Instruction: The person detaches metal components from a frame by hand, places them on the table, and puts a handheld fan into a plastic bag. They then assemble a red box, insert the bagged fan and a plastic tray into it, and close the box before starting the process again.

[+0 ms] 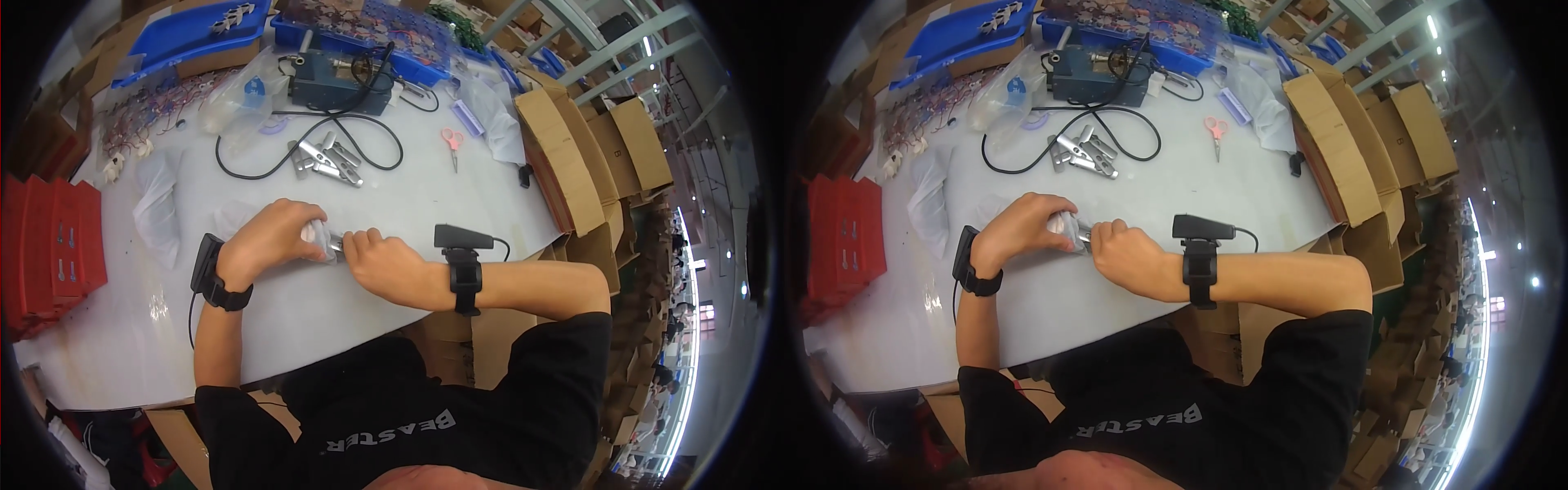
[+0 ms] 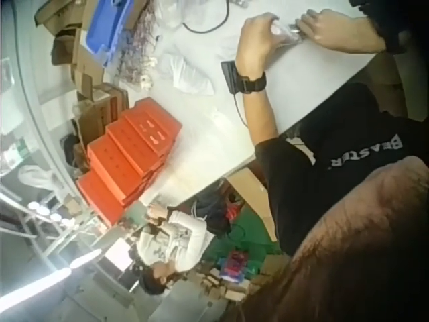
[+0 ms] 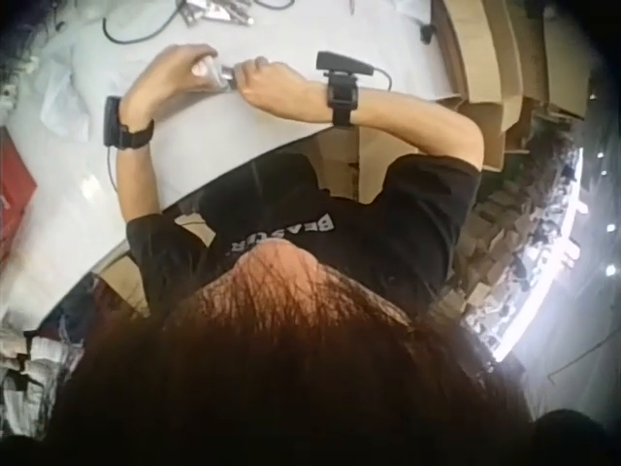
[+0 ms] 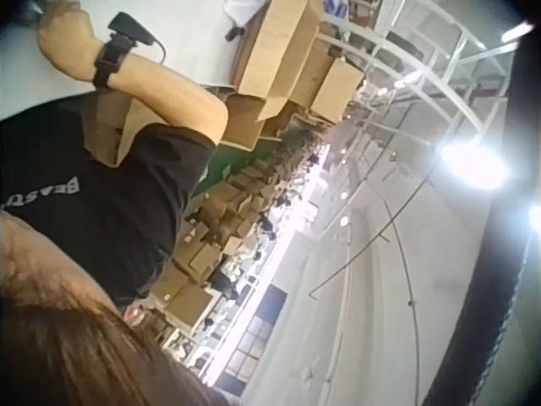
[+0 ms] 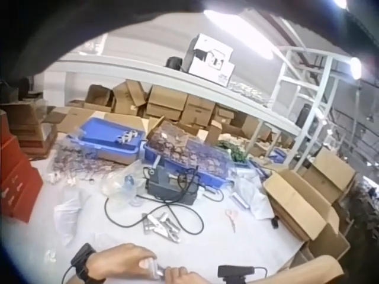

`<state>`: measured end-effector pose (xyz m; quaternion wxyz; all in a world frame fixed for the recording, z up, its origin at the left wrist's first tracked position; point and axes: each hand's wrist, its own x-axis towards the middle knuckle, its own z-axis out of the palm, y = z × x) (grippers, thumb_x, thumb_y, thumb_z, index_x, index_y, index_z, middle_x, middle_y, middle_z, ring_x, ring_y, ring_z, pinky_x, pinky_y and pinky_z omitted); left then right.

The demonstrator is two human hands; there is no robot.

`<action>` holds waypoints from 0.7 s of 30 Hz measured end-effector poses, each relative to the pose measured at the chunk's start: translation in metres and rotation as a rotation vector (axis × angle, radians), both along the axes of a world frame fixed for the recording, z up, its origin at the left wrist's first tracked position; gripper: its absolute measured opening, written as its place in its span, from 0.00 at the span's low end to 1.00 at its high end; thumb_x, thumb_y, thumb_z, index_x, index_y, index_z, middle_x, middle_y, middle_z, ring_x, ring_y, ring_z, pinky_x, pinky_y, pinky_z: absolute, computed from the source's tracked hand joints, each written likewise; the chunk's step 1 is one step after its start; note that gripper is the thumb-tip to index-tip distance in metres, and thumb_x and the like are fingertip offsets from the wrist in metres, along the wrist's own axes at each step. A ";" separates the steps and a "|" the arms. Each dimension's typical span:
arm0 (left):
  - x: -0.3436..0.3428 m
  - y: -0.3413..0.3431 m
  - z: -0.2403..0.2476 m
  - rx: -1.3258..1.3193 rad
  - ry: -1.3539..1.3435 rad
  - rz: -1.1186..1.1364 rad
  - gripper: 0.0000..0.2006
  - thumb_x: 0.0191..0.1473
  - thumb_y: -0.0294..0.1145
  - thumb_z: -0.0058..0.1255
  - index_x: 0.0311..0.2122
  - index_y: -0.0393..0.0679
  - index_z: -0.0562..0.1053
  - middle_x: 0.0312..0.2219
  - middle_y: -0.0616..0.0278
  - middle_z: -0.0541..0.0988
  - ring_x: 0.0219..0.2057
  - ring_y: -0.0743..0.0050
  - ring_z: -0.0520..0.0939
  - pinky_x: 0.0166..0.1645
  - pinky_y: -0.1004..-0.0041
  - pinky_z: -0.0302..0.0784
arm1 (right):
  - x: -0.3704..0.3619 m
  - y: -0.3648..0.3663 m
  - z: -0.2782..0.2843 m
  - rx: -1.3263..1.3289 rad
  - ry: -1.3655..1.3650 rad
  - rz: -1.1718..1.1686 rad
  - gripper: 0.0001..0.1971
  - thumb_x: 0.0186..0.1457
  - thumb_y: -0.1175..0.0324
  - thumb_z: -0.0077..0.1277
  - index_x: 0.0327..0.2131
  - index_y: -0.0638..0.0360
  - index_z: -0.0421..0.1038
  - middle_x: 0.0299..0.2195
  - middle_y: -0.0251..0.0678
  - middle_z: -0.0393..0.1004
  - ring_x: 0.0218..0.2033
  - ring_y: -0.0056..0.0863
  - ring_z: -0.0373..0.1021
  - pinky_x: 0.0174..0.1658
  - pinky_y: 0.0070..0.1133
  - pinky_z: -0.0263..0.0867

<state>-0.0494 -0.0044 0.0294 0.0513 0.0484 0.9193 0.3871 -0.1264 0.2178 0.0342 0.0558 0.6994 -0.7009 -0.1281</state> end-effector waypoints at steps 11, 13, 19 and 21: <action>0.000 -0.002 -0.009 -0.007 0.145 -0.074 0.23 0.43 0.32 0.66 0.46 0.36 0.75 0.40 0.50 0.80 0.41 0.47 0.80 0.46 0.63 0.75 | 0.005 0.011 -0.001 -0.411 -0.566 -0.288 0.14 0.47 0.74 0.56 0.40 0.65 0.72 0.32 0.40 0.70 0.32 0.37 0.71 0.29 0.28 0.71; 0.003 -0.002 -0.008 -0.020 0.136 -0.066 0.23 0.43 0.32 0.66 0.46 0.36 0.74 0.40 0.51 0.80 0.40 0.47 0.80 0.46 0.63 0.75 | 0.015 0.012 -0.007 -0.451 -0.557 -0.317 0.15 0.47 0.74 0.56 0.40 0.64 0.72 0.32 0.40 0.71 0.32 0.36 0.72 0.30 0.28 0.71; -0.003 0.001 0.010 -0.040 0.025 -0.091 0.23 0.44 0.30 0.63 0.47 0.36 0.74 0.42 0.50 0.79 0.45 0.48 0.78 0.50 0.62 0.74 | 0.026 0.021 -0.022 -0.669 -0.650 -0.411 0.17 0.46 0.78 0.59 0.43 0.65 0.74 0.34 0.40 0.72 0.33 0.32 0.73 0.35 0.24 0.72; -0.007 0.003 0.011 -0.042 -0.042 -0.108 0.23 0.44 0.29 0.62 0.48 0.36 0.74 0.44 0.50 0.78 0.47 0.49 0.78 0.52 0.61 0.73 | 0.024 0.027 -0.020 -0.704 -0.758 -0.461 0.17 0.46 0.79 0.59 0.43 0.65 0.74 0.35 0.40 0.73 0.33 0.31 0.73 0.36 0.23 0.72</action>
